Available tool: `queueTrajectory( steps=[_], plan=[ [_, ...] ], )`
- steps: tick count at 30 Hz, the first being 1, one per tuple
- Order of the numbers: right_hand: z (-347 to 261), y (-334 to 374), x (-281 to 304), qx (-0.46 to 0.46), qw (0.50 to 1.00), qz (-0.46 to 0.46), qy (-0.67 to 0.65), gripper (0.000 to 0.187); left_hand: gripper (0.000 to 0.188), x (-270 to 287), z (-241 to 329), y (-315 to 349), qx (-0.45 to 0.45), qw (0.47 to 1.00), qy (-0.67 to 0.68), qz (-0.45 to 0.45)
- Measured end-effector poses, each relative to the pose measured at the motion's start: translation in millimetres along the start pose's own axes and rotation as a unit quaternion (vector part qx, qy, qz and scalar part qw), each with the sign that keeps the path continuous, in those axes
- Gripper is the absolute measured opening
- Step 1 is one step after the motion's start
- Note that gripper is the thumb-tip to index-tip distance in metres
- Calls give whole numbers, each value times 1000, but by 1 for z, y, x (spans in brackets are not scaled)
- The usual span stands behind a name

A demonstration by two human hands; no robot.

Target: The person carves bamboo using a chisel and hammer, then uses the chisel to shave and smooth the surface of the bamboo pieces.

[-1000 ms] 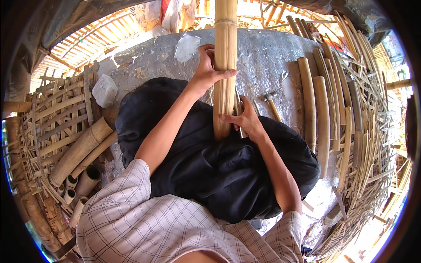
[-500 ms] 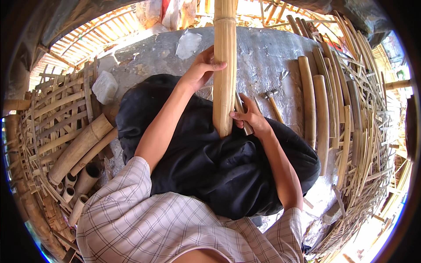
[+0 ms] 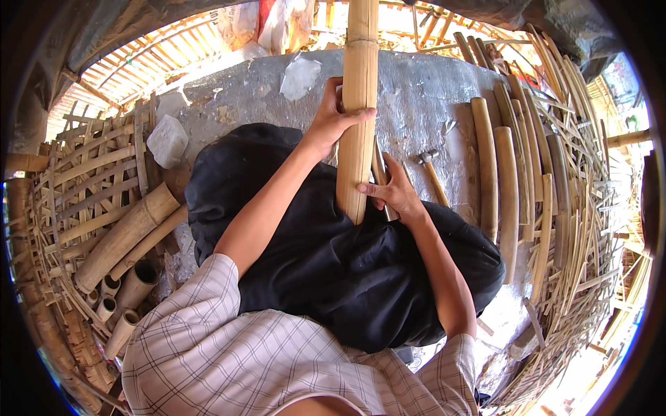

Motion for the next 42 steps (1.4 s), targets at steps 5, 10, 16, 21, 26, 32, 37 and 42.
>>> queueTrajectory(
  steps=[5,10,16,21,26,32,37,42],
  plan=[
    [-7,1,-1,-13,1000,-16,-4,102,73,-3,1,2,-17,1000,-7,3],
    [-8,0,-1,-16,999,-28,0,100,71,-5,4,3,-24,1000,12,-12],
    [-15,3,1,27,999,-3,-19,91,65,-1,35,4,-19,992,103,-64],
    [-37,17,10,112,992,2,-52,85,87,4,75,4,-82,980,147,-107],
    [-53,38,12,175,984,23,-25,83,86,-16,107,-3,-133,967,176,-128],
    [-58,49,21,200,977,68,-35,77,78,-55,137,-31,-146,959,175,-168],
    [-66,56,39,241,964,113,-28,61,69,-76,138,-70,-96,970,158,-160],
    [-72,66,54,264,951,146,-74,46,62,-92,131,-125,-66,977,158,-128]
  ],
)
Point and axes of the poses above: each hand's wrist, its own y-axis away from the middle knuckle, its own x-axis out of the back of the hand, z = x × y, the point moved 1 cm from there along -y, towards the middle knuckle, and after that the axes turned 4 degrees about -y, right-handed, at the moved point
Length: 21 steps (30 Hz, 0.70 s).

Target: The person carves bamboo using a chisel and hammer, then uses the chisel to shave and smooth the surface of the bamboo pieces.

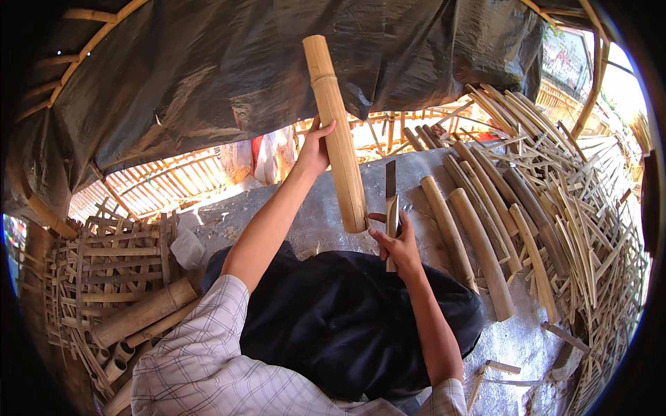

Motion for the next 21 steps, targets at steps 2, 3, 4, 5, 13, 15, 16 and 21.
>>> queueTrajectory(
  steps=[2,3,4,5,13,15,16,21],
  plan=[
    [-3,-1,5,9,1000,14,-16,45,67,2,-12,-6,-2,999,23,-26],
    [-3,-3,7,8,999,20,-24,44,70,3,-22,-3,-4,999,14,-38],
    [-4,-4,11,12,999,31,-32,44,72,5,-32,3,-4,998,6,-59],
    [-4,-5,13,3,998,46,-43,43,82,6,-43,10,0,996,8,-86],
    [12,-12,22,68,986,123,89,69,92,13,-106,64,33,982,-99,-159],
    [23,-18,18,77,975,145,152,73,93,10,-108,66,37,978,-106,-175],
    [30,-20,15,39,981,140,127,77,93,7,-108,67,46,976,-114,-178],
    [57,-34,3,107,966,157,175,78,93,-3,-101,77,83,961,-176,-198]
  ],
)
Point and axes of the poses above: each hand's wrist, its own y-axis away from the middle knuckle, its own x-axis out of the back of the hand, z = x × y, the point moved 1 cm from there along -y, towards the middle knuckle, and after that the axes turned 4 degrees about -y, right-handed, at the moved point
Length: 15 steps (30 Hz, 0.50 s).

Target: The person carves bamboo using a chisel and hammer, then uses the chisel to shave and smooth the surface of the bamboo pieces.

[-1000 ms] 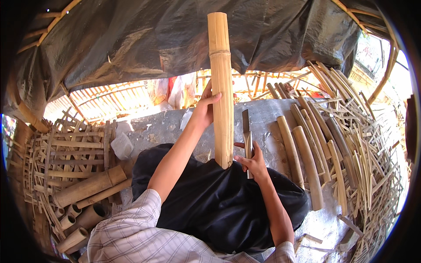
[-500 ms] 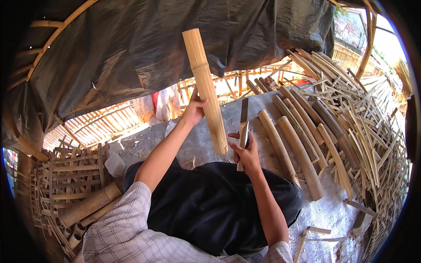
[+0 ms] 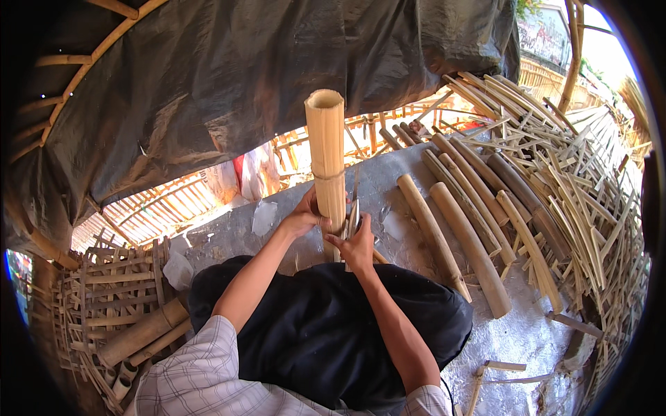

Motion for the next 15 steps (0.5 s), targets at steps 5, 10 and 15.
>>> queueTrajectory(
  steps=[5,10,15],
  plan=[
    [10,3,-3,2,1000,11,-23,78,117,5,38,8,15,995,-93,-45],
    [11,5,-5,-5,999,5,-36,75,89,-1,113,-11,-116,990,-72,17],
    [0,9,-4,15,999,-6,48,66,68,-44,156,-39,-150,964,-185,118]
  ],
)
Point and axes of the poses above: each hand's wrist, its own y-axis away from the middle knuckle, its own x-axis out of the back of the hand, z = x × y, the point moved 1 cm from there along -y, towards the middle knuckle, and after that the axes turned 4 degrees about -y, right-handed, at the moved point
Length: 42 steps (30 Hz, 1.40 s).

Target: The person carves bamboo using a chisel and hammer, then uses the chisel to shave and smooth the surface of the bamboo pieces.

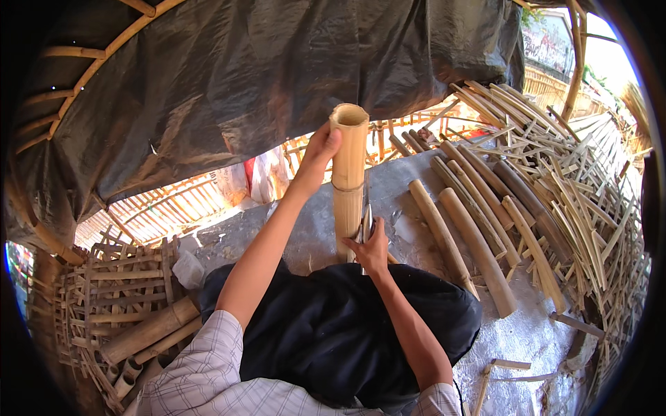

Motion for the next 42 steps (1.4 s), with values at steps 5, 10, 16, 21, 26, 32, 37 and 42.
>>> queueTrajectory(
  steps=[5,10,16,21,26,32,37,42],
  plan=[
    [-46,8,38,-63,958,-64,-272,38,56,-32,9,7,-124,981,-61,136],
    [-104,33,87,-81,855,-183,-478,45,48,-24,6,11,-149,966,-99,188],
    [-140,56,89,-112,806,-264,-517,62,45,-20,4,7,-174,956,-108,209],
    [-165,51,86,-111,826,-285,-474,60,45,-19,0,9,-165,967,-55,188],
    [-188,35,90,-50,907,-275,-314,55,49,-5,-10,11,-163,973,-40,161],
    [-201,26,83,-19,957,-175,-230,48,52,8,-21,13,-127,984,42,121],
    [-221,12,80,196,976,-74,50,47,53,5,-16,21,-125,984,59,116],
    [-248,7,72,187,943,-52,272,36,56,-1,-9,23,-177,976,39,121]
  ],
)
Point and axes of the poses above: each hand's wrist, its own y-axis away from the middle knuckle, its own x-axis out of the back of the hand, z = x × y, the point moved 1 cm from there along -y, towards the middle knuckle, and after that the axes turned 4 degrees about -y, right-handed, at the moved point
